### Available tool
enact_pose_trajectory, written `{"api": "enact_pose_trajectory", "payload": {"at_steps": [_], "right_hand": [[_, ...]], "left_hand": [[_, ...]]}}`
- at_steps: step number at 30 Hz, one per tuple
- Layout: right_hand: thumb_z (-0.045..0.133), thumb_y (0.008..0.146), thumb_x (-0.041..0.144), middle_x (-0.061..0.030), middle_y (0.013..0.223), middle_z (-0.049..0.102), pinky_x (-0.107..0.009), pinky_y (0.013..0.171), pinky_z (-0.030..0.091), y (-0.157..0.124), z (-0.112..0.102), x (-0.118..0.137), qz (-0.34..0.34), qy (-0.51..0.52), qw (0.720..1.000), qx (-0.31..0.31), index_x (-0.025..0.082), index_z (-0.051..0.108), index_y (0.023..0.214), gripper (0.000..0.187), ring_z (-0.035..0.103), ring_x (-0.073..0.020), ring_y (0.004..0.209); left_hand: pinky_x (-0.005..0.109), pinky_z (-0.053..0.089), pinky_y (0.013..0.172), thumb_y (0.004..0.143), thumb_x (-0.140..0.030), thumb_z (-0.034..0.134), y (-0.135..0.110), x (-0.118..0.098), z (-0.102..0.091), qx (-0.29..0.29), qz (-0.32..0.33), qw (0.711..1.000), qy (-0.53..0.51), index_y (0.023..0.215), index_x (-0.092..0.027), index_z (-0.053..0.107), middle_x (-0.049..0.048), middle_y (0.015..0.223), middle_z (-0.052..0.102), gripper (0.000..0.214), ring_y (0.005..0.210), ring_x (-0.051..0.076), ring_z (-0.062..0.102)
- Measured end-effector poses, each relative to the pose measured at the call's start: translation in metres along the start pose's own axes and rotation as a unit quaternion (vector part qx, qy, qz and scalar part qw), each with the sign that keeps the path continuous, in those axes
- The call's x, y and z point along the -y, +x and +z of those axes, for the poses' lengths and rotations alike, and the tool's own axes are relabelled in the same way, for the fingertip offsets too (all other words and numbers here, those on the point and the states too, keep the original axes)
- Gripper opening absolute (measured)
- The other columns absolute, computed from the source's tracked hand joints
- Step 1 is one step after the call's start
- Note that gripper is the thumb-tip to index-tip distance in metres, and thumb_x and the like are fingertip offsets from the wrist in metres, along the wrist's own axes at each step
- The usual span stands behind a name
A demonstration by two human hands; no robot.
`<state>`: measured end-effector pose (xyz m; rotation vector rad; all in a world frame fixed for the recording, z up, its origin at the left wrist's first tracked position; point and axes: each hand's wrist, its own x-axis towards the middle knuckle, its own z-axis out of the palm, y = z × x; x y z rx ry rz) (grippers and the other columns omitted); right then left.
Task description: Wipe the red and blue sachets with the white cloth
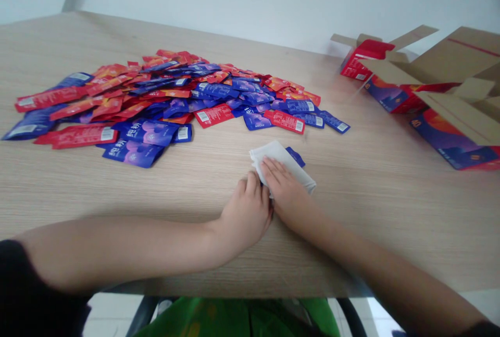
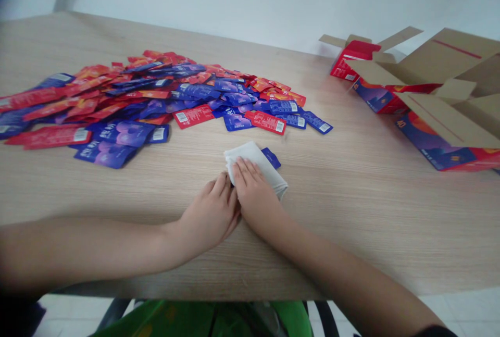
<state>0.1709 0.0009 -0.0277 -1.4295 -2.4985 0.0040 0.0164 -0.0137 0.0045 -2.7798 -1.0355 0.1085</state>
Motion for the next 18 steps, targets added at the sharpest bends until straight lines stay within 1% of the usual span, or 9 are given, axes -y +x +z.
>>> {"api": "enact_pose_trajectory", "payload": {"at_steps": [2, 4, 6, 7, 9, 12, 14, 16, 18], "right_hand": [[0.033, 0.077, -0.001, -0.0222, 0.148, 0.043, -0.049, 0.116, 0.032, -0.001, -0.001, -0.008, 0.027, 0.007, 1.000, -0.009, 0.001, 0.043, 0.141, 0.065, 0.033, -0.0255, 0.142], [0.034, 0.074, -0.003, -0.0231, 0.148, 0.043, -0.053, 0.115, 0.033, -0.002, -0.003, -0.023, 0.082, -0.004, 0.996, -0.031, 0.002, 0.042, 0.142, 0.069, 0.033, -0.0268, 0.142], [0.034, 0.074, -0.004, -0.0259, 0.147, 0.043, -0.054, 0.114, 0.034, -0.003, -0.004, -0.033, 0.130, -0.024, 0.990, -0.050, 0.000, 0.041, 0.142, 0.069, 0.033, -0.0293, 0.142], [0.034, 0.075, -0.004, -0.0275, 0.147, 0.042, -0.054, 0.113, 0.034, -0.003, -0.004, -0.033, 0.139, -0.032, 0.988, -0.053, -0.002, 0.041, 0.141, 0.067, 0.033, -0.0304, 0.142], [0.033, 0.077, -0.003, -0.0287, 0.146, 0.042, -0.052, 0.114, 0.035, -0.004, -0.002, -0.024, 0.122, -0.038, 0.991, -0.047, -0.005, 0.044, 0.138, 0.062, 0.033, -0.0308, 0.141], [0.033, 0.080, 0.000, -0.0251, 0.147, 0.043, -0.050, 0.115, 0.034, -0.005, 0.000, -0.003, 0.055, -0.020, 0.998, -0.028, 0.000, 0.046, 0.139, 0.060, 0.033, -0.0283, 0.142], [0.033, 0.080, 0.000, -0.0235, 0.148, 0.043, -0.049, 0.116, 0.033, -0.005, -0.002, -0.001, 0.037, -0.003, 0.999, -0.015, 0.001, 0.046, 0.139, 0.061, 0.033, -0.0268, 0.142], [0.033, 0.076, -0.002, -0.0240, 0.148, 0.042, -0.049, 0.116, 0.033, -0.005, -0.007, -0.012, 0.065, -0.005, 0.998, -0.007, -0.001, 0.045, 0.139, 0.065, 0.034, -0.0269, 0.142], [0.034, 0.072, -0.004, -0.0270, 0.147, 0.042, -0.049, 0.115, 0.034, -0.004, -0.012, -0.027, 0.125, -0.030, 0.992, -0.002, -0.005, 0.043, 0.139, 0.067, 0.035, -0.0289, 0.141]], "left_hand": [[0.046, 0.046, 0.088, 0.096, -0.028, 0.037, 0.000, 0.000, 0.000, -0.004, -0.008, 1.000, 0.001, 0.128, 0.002, 0.056, 0.0273, 0.127, 0.059, 0.048, 0.120, 0.039, 0.052], [0.046, 0.046, 0.090, 0.097, -0.031, 0.037, 0.000, 0.000, 0.000, -0.005, -0.020, 1.000, 0.002, 0.137, 0.004, 0.047, 0.0290, 0.133, 0.055, 0.054, 0.124, 0.040, 0.049], [0.046, 0.045, 0.092, 0.096, -0.033, 0.038, -0.001, 0.000, 0.001, -0.001, -0.025, 1.000, 0.005, 0.141, 0.003, 0.042, 0.0297, 0.135, 0.053, 0.057, 0.125, 0.040, 0.048], [0.046, 0.045, 0.092, 0.096, -0.033, 0.038, -0.001, 0.000, 0.001, 0.000, -0.026, 1.000, 0.006, 0.141, 0.003, 0.042, 0.0298, 0.135, 0.053, 0.057, 0.125, 0.040, 0.048], [0.046, 0.045, 0.092, 0.096, -0.033, 0.038, -0.001, 0.000, 0.001, -0.003, -0.028, 1.000, 0.004, 0.140, 0.003, 0.043, 0.0296, 0.135, 0.052, 0.056, 0.125, 0.039, 0.049], [0.046, 0.045, 0.091, 0.096, -0.030, 0.037, -0.001, 0.000, 0.000, -0.004, -0.023, 1.000, -0.009, 0.135, 0.002, 0.049, 0.0287, 0.135, 0.053, 0.051, 0.124, 0.038, 0.049], [0.045, 0.046, 0.091, 0.096, -0.030, 0.038, 0.000, 0.000, 0.000, -0.002, -0.022, 1.000, -0.014, 0.133, 0.002, 0.049, 0.0288, 0.135, 0.053, 0.051, 0.124, 0.038, 0.049], [0.045, 0.045, 0.091, 0.095, -0.031, 0.039, -0.001, 0.000, 0.000, -0.002, -0.025, 1.000, -0.012, 0.136, 0.003, 0.046, 0.0298, 0.135, 0.052, 0.054, 0.125, 0.039, 0.048], [0.046, 0.045, 0.093, 0.095, -0.032, 0.039, -0.001, -0.001, 0.001, -0.003, -0.028, 1.000, -0.006, 0.139, 0.003, 0.043, 0.0304, 0.135, 0.052, 0.057, 0.126, 0.039, 0.048]]}}
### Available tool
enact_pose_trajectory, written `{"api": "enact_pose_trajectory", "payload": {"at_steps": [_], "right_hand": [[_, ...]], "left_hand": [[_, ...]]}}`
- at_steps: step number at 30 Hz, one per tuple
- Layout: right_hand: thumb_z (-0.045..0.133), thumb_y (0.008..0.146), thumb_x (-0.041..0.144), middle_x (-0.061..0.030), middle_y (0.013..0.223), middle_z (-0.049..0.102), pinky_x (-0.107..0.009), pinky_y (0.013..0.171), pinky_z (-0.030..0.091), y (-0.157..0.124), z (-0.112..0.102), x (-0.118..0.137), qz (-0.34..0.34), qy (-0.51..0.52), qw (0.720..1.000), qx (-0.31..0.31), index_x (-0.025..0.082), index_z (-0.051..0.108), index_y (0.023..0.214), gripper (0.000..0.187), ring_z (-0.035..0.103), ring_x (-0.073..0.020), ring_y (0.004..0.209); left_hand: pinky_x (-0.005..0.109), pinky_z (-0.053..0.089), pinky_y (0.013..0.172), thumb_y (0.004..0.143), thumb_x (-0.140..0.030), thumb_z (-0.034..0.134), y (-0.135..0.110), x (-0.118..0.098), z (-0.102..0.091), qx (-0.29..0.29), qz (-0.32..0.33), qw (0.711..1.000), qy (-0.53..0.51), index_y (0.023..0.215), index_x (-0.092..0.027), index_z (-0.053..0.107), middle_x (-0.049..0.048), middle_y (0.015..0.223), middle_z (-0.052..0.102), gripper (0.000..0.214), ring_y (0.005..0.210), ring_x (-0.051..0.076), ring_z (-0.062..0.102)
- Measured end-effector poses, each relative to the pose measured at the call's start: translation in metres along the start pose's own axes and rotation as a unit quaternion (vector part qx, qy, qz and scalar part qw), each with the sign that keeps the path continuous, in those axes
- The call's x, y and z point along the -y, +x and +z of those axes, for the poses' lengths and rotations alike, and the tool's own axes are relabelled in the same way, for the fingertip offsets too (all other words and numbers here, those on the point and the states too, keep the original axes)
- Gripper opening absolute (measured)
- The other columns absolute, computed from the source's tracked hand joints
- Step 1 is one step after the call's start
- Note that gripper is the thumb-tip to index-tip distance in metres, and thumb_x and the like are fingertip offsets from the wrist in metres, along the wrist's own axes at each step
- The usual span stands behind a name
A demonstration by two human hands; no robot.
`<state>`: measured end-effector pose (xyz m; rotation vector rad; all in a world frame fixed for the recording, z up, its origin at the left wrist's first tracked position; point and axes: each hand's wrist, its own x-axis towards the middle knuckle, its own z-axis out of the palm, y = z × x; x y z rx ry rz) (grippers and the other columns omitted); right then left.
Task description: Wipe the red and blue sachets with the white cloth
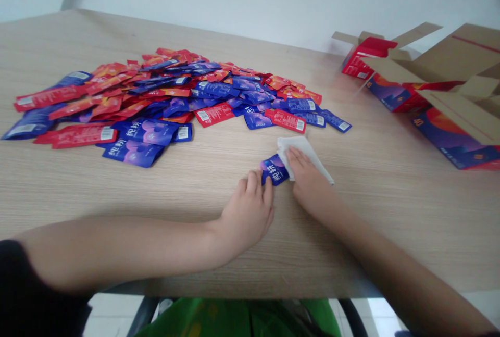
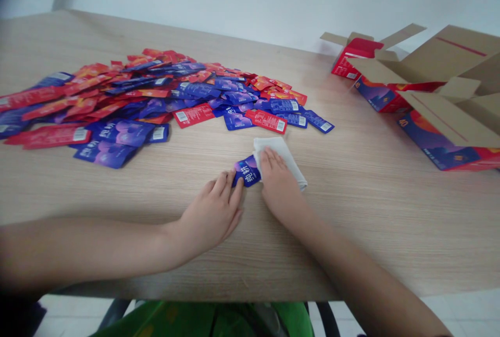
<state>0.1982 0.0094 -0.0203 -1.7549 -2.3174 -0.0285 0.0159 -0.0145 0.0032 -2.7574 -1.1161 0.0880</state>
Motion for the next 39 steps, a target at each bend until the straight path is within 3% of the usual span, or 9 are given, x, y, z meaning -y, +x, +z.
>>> {"api": "enact_pose_trajectory", "payload": {"at_steps": [4, 10, 17, 20, 23, 26, 30, 36, 39], "right_hand": [[0.034, 0.074, -0.005, -0.0311, 0.146, 0.041, -0.049, 0.113, 0.037, 0.000, -0.001, -0.004, 0.040, -0.047, 0.998, -0.003, -0.009, 0.042, 0.138, 0.065, 0.037, -0.0325, 0.139], [0.032, 0.073, -0.004, -0.0245, 0.149, 0.041, -0.049, 0.115, 0.034, -0.011, 0.006, 0.025, -0.092, 0.014, 0.996, 0.011, -0.001, 0.043, 0.141, 0.068, 0.032, -0.0268, 0.142], [0.035, 0.070, -0.004, -0.0285, 0.147, 0.041, -0.052, 0.114, 0.035, -0.001, 0.001, -0.004, 0.013, -0.004, 1.000, -0.014, -0.005, 0.041, 0.141, 0.071, 0.034, -0.0306, 0.141], [0.034, 0.074, -0.003, -0.0297, 0.146, 0.041, -0.050, 0.114, 0.036, -0.006, 0.001, 0.014, -0.057, -0.004, 0.998, 0.007, -0.006, 0.043, 0.138, 0.065, 0.035, -0.0309, 0.140], [0.034, 0.073, -0.002, -0.0243, 0.148, 0.042, -0.047, 0.115, 0.036, -0.009, 0.000, 0.025, -0.128, 0.021, 0.991, 0.028, -0.002, 0.044, 0.140, 0.067, 0.036, -0.0276, 0.140], [0.034, 0.069, -0.004, -0.0224, 0.147, 0.044, -0.047, 0.115, 0.036, -0.004, -0.005, 0.011, -0.085, 0.023, 0.996, 0.028, -0.001, 0.045, 0.139, 0.071, 0.036, -0.0267, 0.140], [0.034, 0.069, -0.006, -0.0291, 0.146, 0.042, -0.048, 0.116, 0.035, 0.002, -0.007, -0.002, 0.002, -0.010, 1.000, 0.004, -0.009, 0.044, 0.137, 0.069, 0.036, -0.0305, 0.140], [0.033, 0.073, -0.003, -0.0244, 0.148, 0.041, -0.047, 0.116, 0.034, -0.008, -0.001, 0.025, -0.123, 0.041, 0.991, 0.037, -0.003, 0.045, 0.139, 0.067, 0.035, -0.0277, 0.141], [0.034, 0.071, -0.003, -0.0228, 0.148, 0.043, -0.048, 0.116, 0.034, -0.003, -0.003, 0.012, -0.091, 0.065, 0.993, 0.034, -0.002, 0.046, 0.139, 0.069, 0.036, -0.0270, 0.141]], "left_hand": [[0.047, 0.045, 0.094, 0.096, -0.032, 0.038, 0.000, -0.001, 0.002, 0.000, 0.000, 1.000, 0.004, 0.140, 0.003, 0.043, 0.0300, 0.134, 0.054, 0.056, 0.126, 0.040, 0.048], [0.045, 0.046, 0.090, 0.095, -0.029, 0.038, 0.001, 0.001, -0.002, 0.010, 0.009, 1.000, 0.000, 0.135, 0.002, 0.048, 0.0291, 0.136, 0.052, 0.052, 0.124, 0.038, 0.049], [0.046, 0.045, 0.092, 0.096, -0.032, 0.037, 0.000, -0.001, 0.000, 0.002, 0.000, 1.000, 0.012, 0.141, 0.003, 0.042, 0.0296, 0.135, 0.053, 0.056, 0.126, 0.039, 0.048], [0.045, 0.046, 0.091, 0.096, -0.031, 0.038, 0.000, 0.000, 0.002, -0.005, 0.006, 1.000, 0.013, 0.137, 0.002, 0.047, 0.0279, 0.133, 0.055, 0.053, 0.124, 0.038, 0.050], [0.045, 0.046, 0.091, 0.096, -0.029, 0.039, -0.001, 0.000, 0.002, -0.007, 0.020, 1.000, 0.003, 0.129, 0.002, 0.054, 0.0272, 0.130, 0.057, 0.048, 0.123, 0.038, 0.050], [0.047, 0.045, 0.092, 0.097, -0.030, 0.037, -0.001, 0.000, 0.002, -0.009, 0.008, 1.000, -0.002, 0.136, 0.004, 0.047, 0.0298, 0.135, 0.052, 0.053, 0.126, 0.039, 0.048], [0.047, 0.045, 0.093, 0.097, -0.032, 0.038, -0.001, 0.000, 0.001, 0.001, 0.001, 1.000, 0.004, 0.141, 0.004, 0.041, 0.0305, 0.135, 0.052, 0.057, 0.126, 0.040, 0.048], [0.046, 0.046, 0.091, 0.097, -0.030, 0.037, 0.001, 0.001, -0.001, 0.010, 0.023, 1.000, 0.003, 0.129, 0.002, 0.056, 0.0262, 0.128, 0.059, 0.049, 0.123, 0.039, 0.050], [0.047, 0.045, 0.092, 0.097, -0.031, 0.037, 0.001, 0.000, -0.001, 0.008, 0.010, 1.000, 0.000, 0.136, 0.003, 0.049, 0.0280, 0.133, 0.055, 0.053, 0.125, 0.040, 0.048]]}}
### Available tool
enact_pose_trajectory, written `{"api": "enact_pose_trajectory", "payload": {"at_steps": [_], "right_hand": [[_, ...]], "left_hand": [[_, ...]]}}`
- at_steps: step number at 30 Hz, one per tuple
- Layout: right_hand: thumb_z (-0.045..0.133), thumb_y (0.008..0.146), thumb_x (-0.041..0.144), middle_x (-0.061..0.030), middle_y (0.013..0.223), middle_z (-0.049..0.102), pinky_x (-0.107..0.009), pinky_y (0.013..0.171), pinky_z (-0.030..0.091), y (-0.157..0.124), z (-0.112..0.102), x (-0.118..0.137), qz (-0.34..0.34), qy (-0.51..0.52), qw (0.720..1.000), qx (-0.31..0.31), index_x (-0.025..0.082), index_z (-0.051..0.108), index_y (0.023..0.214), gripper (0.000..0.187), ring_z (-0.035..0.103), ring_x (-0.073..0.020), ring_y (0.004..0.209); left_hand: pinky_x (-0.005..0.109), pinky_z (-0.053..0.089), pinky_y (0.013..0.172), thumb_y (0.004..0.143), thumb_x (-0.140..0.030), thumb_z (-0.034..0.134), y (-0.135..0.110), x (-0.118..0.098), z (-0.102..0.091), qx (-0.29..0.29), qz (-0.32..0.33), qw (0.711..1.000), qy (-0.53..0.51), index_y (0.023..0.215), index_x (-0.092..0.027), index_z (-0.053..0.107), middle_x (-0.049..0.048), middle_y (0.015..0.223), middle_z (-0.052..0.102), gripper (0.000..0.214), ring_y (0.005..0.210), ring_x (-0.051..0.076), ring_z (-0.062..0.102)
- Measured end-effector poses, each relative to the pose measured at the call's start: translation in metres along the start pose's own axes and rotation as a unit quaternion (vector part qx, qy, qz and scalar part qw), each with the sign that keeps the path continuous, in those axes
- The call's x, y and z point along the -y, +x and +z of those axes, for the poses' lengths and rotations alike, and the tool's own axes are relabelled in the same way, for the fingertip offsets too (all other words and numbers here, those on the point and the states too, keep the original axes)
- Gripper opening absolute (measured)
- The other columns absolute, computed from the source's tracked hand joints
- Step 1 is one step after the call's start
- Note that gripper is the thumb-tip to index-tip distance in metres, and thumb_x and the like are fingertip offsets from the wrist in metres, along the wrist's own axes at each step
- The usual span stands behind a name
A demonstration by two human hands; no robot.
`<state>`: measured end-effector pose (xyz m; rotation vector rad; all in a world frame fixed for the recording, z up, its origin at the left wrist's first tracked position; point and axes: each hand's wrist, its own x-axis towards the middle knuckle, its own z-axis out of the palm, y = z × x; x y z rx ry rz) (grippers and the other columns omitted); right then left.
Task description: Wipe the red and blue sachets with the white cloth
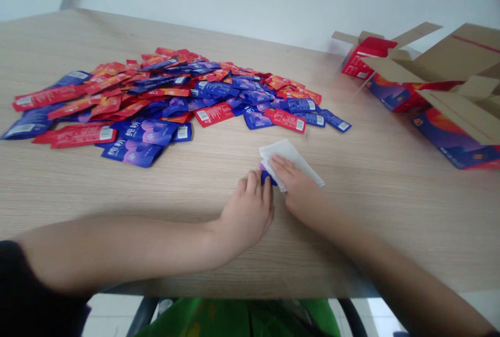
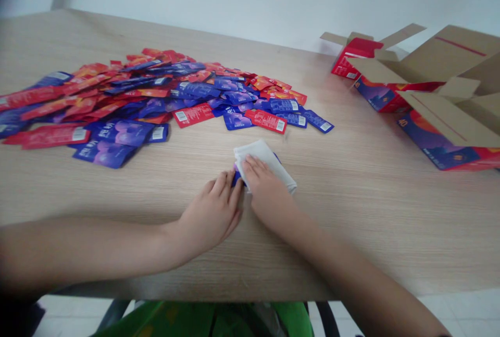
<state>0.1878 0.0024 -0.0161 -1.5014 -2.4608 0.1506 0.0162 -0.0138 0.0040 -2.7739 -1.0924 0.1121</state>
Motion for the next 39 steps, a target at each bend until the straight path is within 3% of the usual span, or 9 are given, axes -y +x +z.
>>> {"api": "enact_pose_trajectory", "payload": {"at_steps": [4, 11, 14, 18, 23, 25, 30, 32, 39], "right_hand": [[0.033, 0.072, -0.004, -0.0286, 0.145, 0.043, -0.051, 0.116, 0.034, 0.004, -0.002, -0.013, 0.080, -0.037, 0.995, -0.044, -0.008, 0.045, 0.137, 0.066, 0.036, -0.0305, 0.140], [0.034, 0.074, -0.001, -0.0230, 0.147, 0.043, -0.046, 0.116, 0.034, 0.000, 0.007, 0.016, -0.053, -0.010, 0.999, -0.004, -0.003, 0.047, 0.138, 0.065, 0.037, -0.0275, 0.140], [0.034, 0.070, -0.003, -0.0217, 0.147, 0.045, -0.045, 0.117, 0.033, 0.003, 0.000, -0.005, 0.009, -0.007, 1.000, -0.016, -0.002, 0.047, 0.138, 0.069, 0.037, -0.0253, 0.140], [0.033, 0.072, -0.004, -0.0283, 0.146, 0.043, -0.048, 0.116, 0.033, 0.006, -0.002, -0.019, 0.086, -0.053, 0.994, -0.043, -0.009, 0.044, 0.137, 0.066, 0.036, -0.0302, 0.140], [0.034, 0.077, 0.000, -0.0236, 0.148, 0.043, -0.046, 0.117, 0.032, 0.002, 0.009, 0.014, -0.023, -0.033, 0.999, -0.015, -0.003, 0.046, 0.138, 0.062, 0.036, -0.0270, 0.141], [0.035, 0.075, 0.000, -0.0217, 0.148, 0.043, -0.044, 0.117, 0.032, 0.002, 0.008, 0.015, -0.038, -0.012, 0.999, -0.004, -0.002, 0.047, 0.138, 0.064, 0.036, -0.0255, 0.141], [0.034, 0.071, -0.003, -0.0246, 0.147, 0.044, -0.045, 0.117, 0.033, 0.006, -0.005, -0.019, 0.079, -0.036, 0.996, -0.024, -0.006, 0.044, 0.138, 0.068, 0.036, -0.0271, 0.141], [0.033, 0.073, -0.004, -0.0275, 0.146, 0.043, -0.047, 0.116, 0.034, 0.006, -0.004, -0.020, 0.104, -0.063, 0.992, -0.034, -0.008, 0.043, 0.138, 0.066, 0.036, -0.0294, 0.140], [0.033, 0.073, -0.003, -0.0225, 0.149, 0.042, -0.045, 0.117, 0.033, -0.002, 0.006, 0.012, -0.008, -0.035, 0.999, -0.005, -0.002, 0.046, 0.139, 0.067, 0.034, -0.0261, 0.142]], "left_hand": [[0.048, 0.045, 0.094, 0.096, -0.033, 0.038, -0.001, -0.001, 0.002, -0.008, -0.008, 1.000, 0.004, 0.141, 0.005, 0.041, 0.0308, 0.136, 0.051, 0.059, 0.127, 0.041, 0.047], [0.047, 0.046, 0.093, 0.096, -0.029, 0.038, -0.001, 0.001, 0.001, 0.000, 0.019, 1.000, 0.011, 0.128, 0.000, 0.057, 0.0257, 0.130, 0.058, 0.048, 0.122, 0.039, 0.051], [0.047, 0.046, 0.093, 0.096, -0.033, 0.038, -0.001, 0.000, 0.001, -0.008, -0.002, 1.000, 0.009, 0.136, 0.003, 0.048, 0.0282, 0.134, 0.055, 0.055, 0.124, 0.039, 0.050], [0.047, 0.045, 0.094, 0.096, -0.033, 0.038, -0.001, 0.000, 0.001, -0.006, -0.008, 1.000, 0.005, 0.141, 0.005, 0.041, 0.0302, 0.135, 0.053, 0.059, 0.126, 0.041, 0.048], [0.047, 0.048, 0.088, 0.096, -0.030, 0.037, 0.001, 0.002, 0.000, -0.002, 0.018, 1.000, -0.003, 0.128, 0.002, 0.055, 0.0273, 0.127, 0.058, 0.048, 0.120, 0.040, 0.051], [0.047, 0.048, 0.086, 0.096, -0.031, 0.039, 0.001, 0.003, 0.000, -0.001, 0.024, 1.000, -0.010, 0.125, -0.001, 0.057, 0.0258, 0.126, 0.060, 0.045, 0.118, 0.040, 0.052], [0.046, 0.047, 0.091, 0.092, -0.035, 0.046, 0.000, 0.002, 0.001, -0.016, -0.015, 1.000, -0.016, 0.132, 0.002, 0.047, 0.0300, 0.133, 0.053, 0.055, 0.124, 0.038, 0.049], [0.046, 0.046, 0.092, 0.092, -0.035, 0.045, 0.000, 0.001, 0.002, -0.015, -0.015, 1.000, -0.012, 0.131, 0.004, 0.047, 0.0309, 0.132, 0.053, 0.055, 0.124, 0.039, 0.049], [0.045, 0.048, 0.090, 0.094, -0.029, 0.040, 0.000, 0.000, 0.001, -0.006, -0.009, 1.000, -0.011, 0.127, 0.003, 0.052, 0.0295, 0.134, 0.053, 0.047, 0.123, 0.038, 0.051]]}}
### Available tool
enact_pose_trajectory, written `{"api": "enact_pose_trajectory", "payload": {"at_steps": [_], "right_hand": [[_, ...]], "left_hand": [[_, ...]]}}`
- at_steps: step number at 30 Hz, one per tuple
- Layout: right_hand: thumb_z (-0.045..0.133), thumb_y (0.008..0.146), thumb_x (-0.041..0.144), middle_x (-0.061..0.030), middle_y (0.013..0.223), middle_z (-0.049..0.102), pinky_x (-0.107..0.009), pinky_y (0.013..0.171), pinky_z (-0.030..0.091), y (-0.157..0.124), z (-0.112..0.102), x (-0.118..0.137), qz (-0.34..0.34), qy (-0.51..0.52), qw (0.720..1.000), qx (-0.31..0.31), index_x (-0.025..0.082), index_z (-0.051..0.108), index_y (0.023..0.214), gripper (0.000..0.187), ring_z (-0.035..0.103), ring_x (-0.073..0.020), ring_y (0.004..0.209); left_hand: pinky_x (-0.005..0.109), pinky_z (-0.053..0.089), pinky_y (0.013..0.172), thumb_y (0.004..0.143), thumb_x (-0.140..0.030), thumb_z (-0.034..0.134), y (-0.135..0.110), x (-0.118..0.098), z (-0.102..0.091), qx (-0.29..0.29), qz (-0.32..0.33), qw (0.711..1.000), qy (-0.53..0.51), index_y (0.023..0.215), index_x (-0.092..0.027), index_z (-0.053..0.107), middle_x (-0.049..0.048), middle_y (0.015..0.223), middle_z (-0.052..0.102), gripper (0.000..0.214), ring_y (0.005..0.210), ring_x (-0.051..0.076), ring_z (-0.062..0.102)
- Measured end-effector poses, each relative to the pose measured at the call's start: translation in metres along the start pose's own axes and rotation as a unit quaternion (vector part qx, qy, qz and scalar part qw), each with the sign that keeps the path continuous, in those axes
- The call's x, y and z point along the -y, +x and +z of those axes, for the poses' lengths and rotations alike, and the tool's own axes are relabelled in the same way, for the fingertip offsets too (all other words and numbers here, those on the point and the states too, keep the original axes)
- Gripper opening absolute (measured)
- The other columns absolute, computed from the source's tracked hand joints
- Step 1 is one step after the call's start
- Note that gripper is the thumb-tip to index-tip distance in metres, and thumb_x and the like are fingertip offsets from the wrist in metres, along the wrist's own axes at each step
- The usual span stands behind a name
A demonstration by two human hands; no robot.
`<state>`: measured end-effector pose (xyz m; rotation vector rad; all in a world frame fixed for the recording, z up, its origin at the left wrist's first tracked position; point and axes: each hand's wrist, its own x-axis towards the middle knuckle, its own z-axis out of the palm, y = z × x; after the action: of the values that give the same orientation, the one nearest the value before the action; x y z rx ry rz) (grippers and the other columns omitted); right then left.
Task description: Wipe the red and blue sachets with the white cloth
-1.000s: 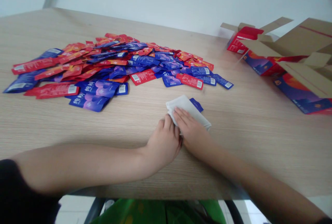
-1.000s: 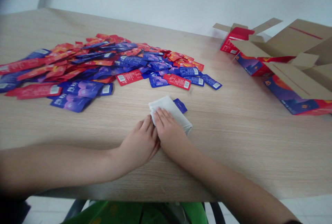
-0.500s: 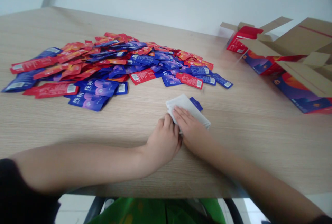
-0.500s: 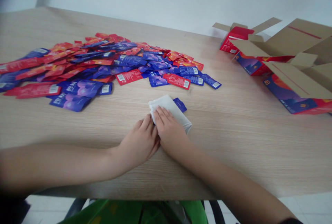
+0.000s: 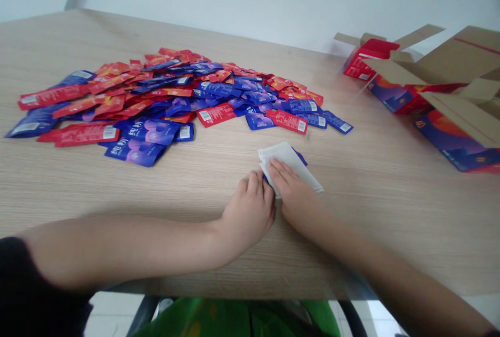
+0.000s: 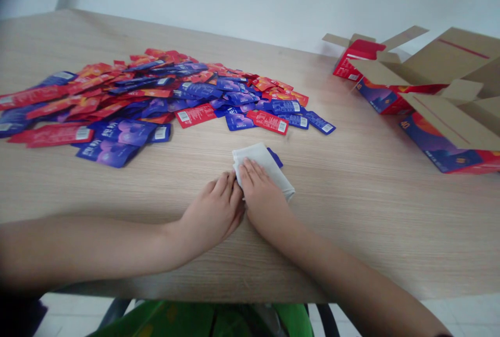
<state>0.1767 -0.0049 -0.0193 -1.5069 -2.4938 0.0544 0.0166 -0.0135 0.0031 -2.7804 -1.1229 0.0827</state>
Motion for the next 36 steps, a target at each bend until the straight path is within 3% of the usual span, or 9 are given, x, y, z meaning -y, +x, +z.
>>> {"api": "enact_pose_trajectory", "payload": {"at_steps": [5, 7, 13, 21, 26, 31, 33, 36], "right_hand": [[0.035, 0.073, -0.004, -0.0266, 0.148, 0.041, -0.048, 0.116, 0.034, 0.004, -0.007, -0.032, 0.127, -0.040, 0.991, -0.023, -0.006, 0.041, 0.140, 0.067, 0.034, -0.0289, 0.141], [0.035, 0.075, -0.003, -0.0289, 0.147, 0.041, -0.049, 0.114, 0.035, 0.004, -0.005, -0.035, 0.147, -0.067, 0.986, -0.029, -0.007, 0.041, 0.140, 0.065, 0.036, -0.0314, 0.140], [0.031, 0.077, -0.005, -0.0284, 0.148, 0.039, -0.049, 0.113, 0.037, -0.003, 0.003, -0.009, 0.028, -0.037, 0.999, -0.011, -0.004, 0.043, 0.139, 0.064, 0.032, -0.0298, 0.142], [0.030, 0.072, -0.008, -0.0295, 0.147, 0.039, -0.046, 0.115, 0.036, 0.003, -0.009, -0.018, 0.089, -0.011, 0.996, -0.016, -0.010, 0.041, 0.139, 0.068, 0.034, -0.0295, 0.141], [0.031, 0.072, -0.006, -0.0250, 0.148, 0.041, -0.044, 0.114, 0.038, -0.001, -0.006, -0.003, 0.014, 0.011, 1.000, 0.005, -0.004, 0.044, 0.139, 0.069, 0.035, -0.0271, 0.140], [0.033, 0.070, -0.005, -0.0266, 0.147, 0.042, -0.045, 0.115, 0.036, 0.000, -0.008, -0.012, 0.062, 0.009, 0.998, -0.017, -0.005, 0.043, 0.139, 0.070, 0.035, -0.0270, 0.140], [0.033, 0.071, -0.004, -0.0265, 0.147, 0.043, -0.045, 0.115, 0.036, 0.001, -0.008, -0.013, 0.049, 0.011, 0.999, -0.017, -0.005, 0.045, 0.138, 0.068, 0.035, -0.0273, 0.141], [0.033, 0.074, -0.003, -0.0192, 0.147, 0.046, -0.043, 0.114, 0.038, 0.001, -0.009, -0.009, 0.004, 0.047, 0.999, -0.009, 0.005, 0.045, 0.141, 0.068, 0.037, -0.0221, 0.140]], "left_hand": [[0.046, 0.047, 0.093, 0.094, -0.033, 0.041, 0.000, 0.000, -0.001, -0.005, -0.004, 1.000, 0.016, 0.132, 0.006, 0.047, 0.0305, 0.133, 0.054, 0.054, 0.125, 0.039, 0.049], [0.046, 0.047, 0.093, 0.094, -0.033, 0.041, 0.000, 0.000, -0.001, -0.003, -0.004, 1.000, 0.019, 0.132, 0.007, 0.047, 0.0309, 0.132, 0.054, 0.055, 0.126, 0.040, 0.049], [0.045, 0.046, 0.093, 0.095, -0.031, 0.039, 0.000, -0.001, -0.002, 0.007, -0.008, 1.000, 0.008, 0.125, 0.003, 0.053, 0.0299, 0.132, 0.054, 0.048, 0.125, 0.038, 0.049], [0.045, 0.046, 0.092, 0.095, -0.033, 0.041, -0.001, 0.000, -0.001, -0.002, -0.011, 1.000, 0.005, 0.129, 0.004, 0.050, 0.0304, 0.133, 0.053, 0.052, 0.125, 0.038, 0.048], [0.045, 0.047, 0.091, 0.095, -0.031, 0.038, 0.000, 0.000, 0.000, 0.006, -0.007, 1.000, -0.005, 0.132, 0.005, 0.048, 0.0294, 0.135, 0.052, 0.052, 0.126, 0.038, 0.048], [0.044, 0.047, 0.089, 0.095, -0.033, 0.039, 0.000, 0.000, -0.003, 0.008, -0.009, 1.000, 0.007, 0.131, 0.003, 0.049, 0.0295, 0.133, 0.053, 0.052, 0.125, 0.037, 0.048], [0.044, 0.047, 0.089, 0.095, -0.033, 0.039, 0.000, 0.001, -0.002, 0.005, -0.007, 1.000, 0.005, 0.133, 0.002, 0.047, 0.0287, 0.133, 0.053, 0.052, 0.126, 0.038, 0.048], [0.046, 0.046, 0.091, 0.094, -0.032, 0.040, 0.000, 0.002, -0.001, 0.001, -0.002, 1.000, -0.014, 0.135, -0.001, 0.045, 0.0268, 0.134, 0.053, 0.052, 0.124, 0.037, 0.048]]}}
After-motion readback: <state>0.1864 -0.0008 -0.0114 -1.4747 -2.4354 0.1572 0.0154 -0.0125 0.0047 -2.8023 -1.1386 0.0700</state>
